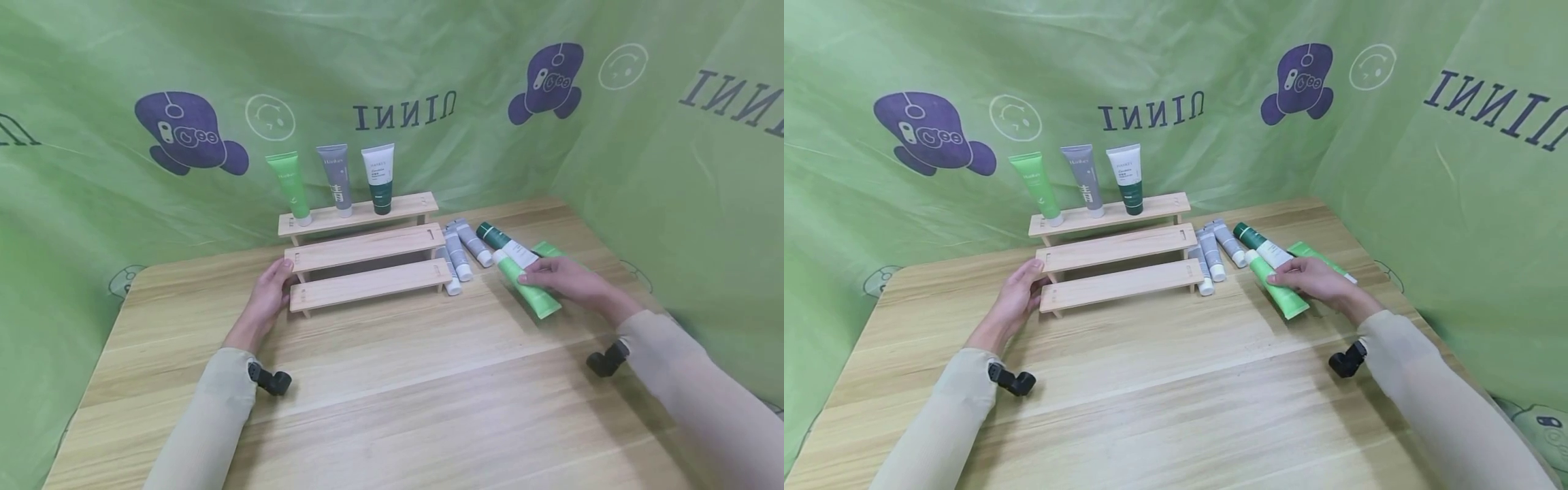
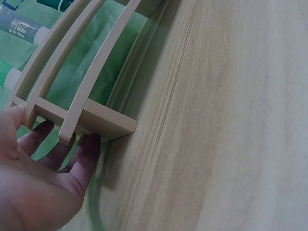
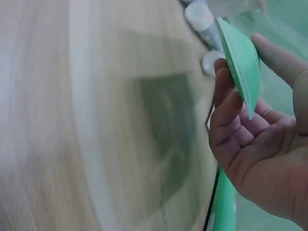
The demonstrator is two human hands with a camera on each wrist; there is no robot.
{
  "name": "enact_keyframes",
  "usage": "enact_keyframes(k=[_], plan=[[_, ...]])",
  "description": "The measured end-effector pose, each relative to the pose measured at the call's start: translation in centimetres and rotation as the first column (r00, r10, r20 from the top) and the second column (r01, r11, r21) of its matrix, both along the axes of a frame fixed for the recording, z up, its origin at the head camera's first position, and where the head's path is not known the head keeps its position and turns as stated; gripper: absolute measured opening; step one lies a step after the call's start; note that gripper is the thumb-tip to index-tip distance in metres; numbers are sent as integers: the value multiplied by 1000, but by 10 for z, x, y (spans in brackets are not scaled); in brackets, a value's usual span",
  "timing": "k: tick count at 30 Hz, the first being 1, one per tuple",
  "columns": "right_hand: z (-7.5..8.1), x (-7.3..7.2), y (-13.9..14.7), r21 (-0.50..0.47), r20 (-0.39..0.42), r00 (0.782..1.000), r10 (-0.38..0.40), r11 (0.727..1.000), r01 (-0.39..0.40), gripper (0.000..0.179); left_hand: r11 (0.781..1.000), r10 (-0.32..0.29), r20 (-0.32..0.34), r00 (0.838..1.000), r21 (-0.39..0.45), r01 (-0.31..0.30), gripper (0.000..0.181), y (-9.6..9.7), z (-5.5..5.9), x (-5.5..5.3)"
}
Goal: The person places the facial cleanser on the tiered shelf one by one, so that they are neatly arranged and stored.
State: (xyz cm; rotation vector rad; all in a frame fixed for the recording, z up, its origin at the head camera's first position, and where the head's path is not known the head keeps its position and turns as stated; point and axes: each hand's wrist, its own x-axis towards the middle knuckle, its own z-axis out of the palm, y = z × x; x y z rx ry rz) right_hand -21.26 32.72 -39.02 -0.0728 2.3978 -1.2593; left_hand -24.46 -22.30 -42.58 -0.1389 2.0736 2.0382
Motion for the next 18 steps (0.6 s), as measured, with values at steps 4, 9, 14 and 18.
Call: enact_keyframes(k=[4, 9, 14, 18], plan=[[7, 2, -10, -152, 63, 997, -35, 987, 44, 55, 1000, 2, 3, 1000, -8, -2, 68, 2, 0, 0], [16, 4, -34, -292, 105, 990, -91, 949, 118, 44, 1000, 2, 6, 1000, -7, -2, 67, 1, 0, 1], [25, 5, -64, -417, 135, 981, -139, 890, 184, 47, 1000, -1, 9, 1000, 2, 1, 64, 1, 0, 1], [29, 5, -87, -502, 123, 988, -89, 854, 139, 61, 1000, 9, 13, 1000, 2, -9, 64, 2, 0, 0]])
